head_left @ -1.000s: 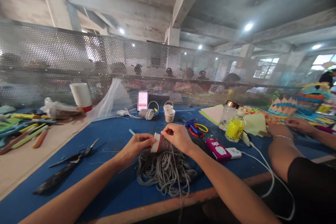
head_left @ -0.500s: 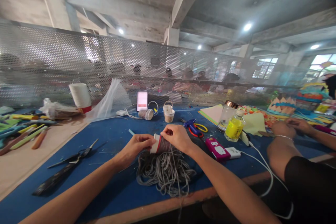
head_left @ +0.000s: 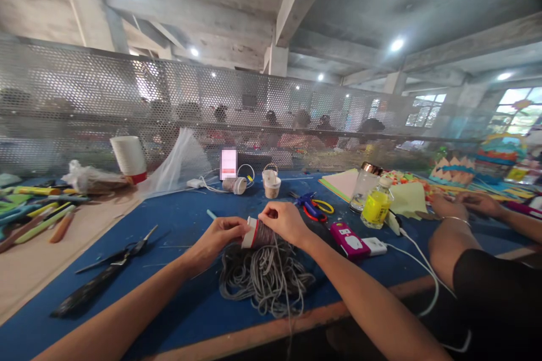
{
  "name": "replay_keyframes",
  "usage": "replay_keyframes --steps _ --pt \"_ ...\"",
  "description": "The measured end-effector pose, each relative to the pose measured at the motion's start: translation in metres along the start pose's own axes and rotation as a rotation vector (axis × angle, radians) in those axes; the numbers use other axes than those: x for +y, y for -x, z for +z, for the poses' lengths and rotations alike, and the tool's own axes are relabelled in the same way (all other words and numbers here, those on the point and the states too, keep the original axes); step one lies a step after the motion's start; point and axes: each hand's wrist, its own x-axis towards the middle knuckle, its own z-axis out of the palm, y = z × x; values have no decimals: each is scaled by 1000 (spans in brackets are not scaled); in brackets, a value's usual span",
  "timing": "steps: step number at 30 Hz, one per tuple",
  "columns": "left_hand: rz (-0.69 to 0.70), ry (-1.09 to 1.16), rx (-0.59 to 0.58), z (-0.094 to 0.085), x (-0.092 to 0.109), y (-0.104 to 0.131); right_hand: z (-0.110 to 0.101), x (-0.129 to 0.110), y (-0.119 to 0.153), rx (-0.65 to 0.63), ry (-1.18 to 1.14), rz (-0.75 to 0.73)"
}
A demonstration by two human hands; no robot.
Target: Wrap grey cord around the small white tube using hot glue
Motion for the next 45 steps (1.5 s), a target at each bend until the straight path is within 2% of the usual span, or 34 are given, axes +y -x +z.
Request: replay_keyframes --steps 6,22,45 --pt "-6 6 -12 -1 0 0 -3 -2 -1 -14 -30 33" --pt "-11 41 29 -4 -3 -3 -2 0 -1 7 -25 0" --pt "-13 94 -19 -5 -3 -2 0 3 -1 89 10 -41"
